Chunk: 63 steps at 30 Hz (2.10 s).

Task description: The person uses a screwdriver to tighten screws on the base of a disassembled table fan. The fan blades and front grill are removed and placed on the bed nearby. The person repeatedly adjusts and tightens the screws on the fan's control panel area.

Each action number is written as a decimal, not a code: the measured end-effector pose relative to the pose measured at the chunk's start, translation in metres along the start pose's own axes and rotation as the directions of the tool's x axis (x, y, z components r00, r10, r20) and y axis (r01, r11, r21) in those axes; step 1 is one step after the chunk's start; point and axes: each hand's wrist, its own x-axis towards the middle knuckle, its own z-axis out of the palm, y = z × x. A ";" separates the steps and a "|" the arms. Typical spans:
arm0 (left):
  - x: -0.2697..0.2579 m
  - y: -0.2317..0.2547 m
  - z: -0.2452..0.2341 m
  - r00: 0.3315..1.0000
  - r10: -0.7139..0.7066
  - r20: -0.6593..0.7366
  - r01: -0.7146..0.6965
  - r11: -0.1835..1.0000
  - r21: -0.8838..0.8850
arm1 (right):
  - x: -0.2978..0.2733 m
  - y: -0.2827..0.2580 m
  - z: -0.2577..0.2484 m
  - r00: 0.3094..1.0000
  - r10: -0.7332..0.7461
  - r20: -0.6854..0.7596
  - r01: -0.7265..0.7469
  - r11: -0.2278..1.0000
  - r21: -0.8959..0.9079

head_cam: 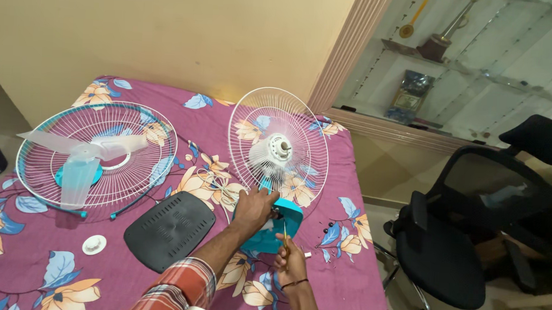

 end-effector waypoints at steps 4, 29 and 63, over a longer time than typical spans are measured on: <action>0.004 0.002 0.003 1.000 0.024 -0.013 -0.024 1.000 0.020 | 0.003 0.013 -0.003 0.993 0.059 0.101 -0.088 0.947 0.309; 0.014 0.010 0.000 0.995 -0.005 0.098 0.005 1.000 0.002 | 0.002 0.006 0.026 0.785 -0.598 -0.160 0.332 0.625 -0.707; 0.007 0.002 0.000 0.998 -0.025 0.051 0.024 1.000 0.016 | -0.011 -0.006 0.004 0.994 0.014 0.112 -0.025 0.995 0.098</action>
